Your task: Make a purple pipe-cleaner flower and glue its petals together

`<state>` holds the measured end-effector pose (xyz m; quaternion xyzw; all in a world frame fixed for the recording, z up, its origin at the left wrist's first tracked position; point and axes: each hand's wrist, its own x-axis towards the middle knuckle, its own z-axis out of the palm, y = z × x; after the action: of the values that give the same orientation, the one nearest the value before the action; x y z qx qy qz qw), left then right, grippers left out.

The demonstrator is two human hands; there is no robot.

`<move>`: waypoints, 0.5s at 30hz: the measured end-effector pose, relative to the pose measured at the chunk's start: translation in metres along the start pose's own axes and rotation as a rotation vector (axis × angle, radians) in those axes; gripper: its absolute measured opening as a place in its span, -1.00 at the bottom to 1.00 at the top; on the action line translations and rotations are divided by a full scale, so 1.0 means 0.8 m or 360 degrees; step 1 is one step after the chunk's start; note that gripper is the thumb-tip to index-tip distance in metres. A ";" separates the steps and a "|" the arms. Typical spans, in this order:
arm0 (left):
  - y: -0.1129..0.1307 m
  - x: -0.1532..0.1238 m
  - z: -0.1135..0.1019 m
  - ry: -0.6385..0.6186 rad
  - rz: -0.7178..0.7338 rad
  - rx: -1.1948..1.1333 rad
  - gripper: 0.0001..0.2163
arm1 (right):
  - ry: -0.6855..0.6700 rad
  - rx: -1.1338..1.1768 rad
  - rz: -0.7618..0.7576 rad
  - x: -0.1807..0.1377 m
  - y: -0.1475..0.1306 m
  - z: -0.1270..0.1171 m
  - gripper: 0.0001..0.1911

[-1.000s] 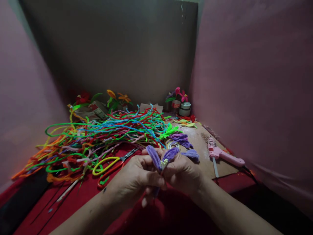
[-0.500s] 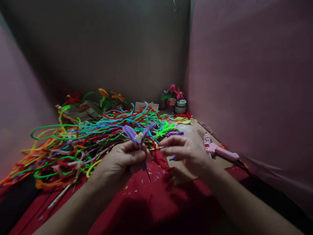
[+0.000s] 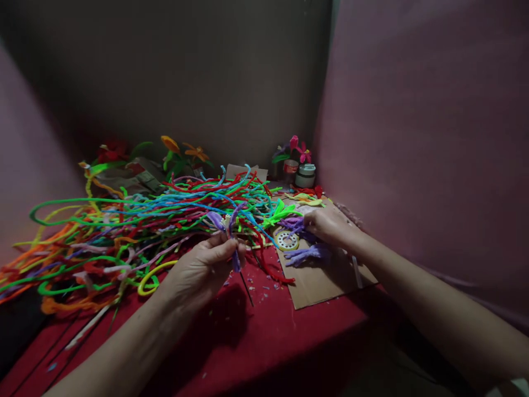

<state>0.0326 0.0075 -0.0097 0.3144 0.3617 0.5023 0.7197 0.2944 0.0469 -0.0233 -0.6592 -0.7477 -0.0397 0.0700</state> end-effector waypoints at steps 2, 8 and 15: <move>0.001 -0.001 -0.001 -0.0001 -0.0014 -0.0002 -0.85 | 0.0105 0.0057 0.0012 0.000 0.005 -0.002 -0.80; 0.000 -0.002 -0.002 -0.0040 -0.0049 0.0005 -0.88 | 0.0519 0.0287 -0.0060 -0.008 0.005 -0.017 -0.81; -0.008 -0.013 0.011 -0.0152 -0.0171 0.0009 -0.87 | 0.1178 0.0480 -0.0504 -0.046 -0.042 -0.027 -0.86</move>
<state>0.0411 -0.0051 -0.0080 0.3201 0.3447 0.4466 0.7611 0.2663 0.0030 -0.0063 -0.4601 -0.7614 -0.1739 0.4222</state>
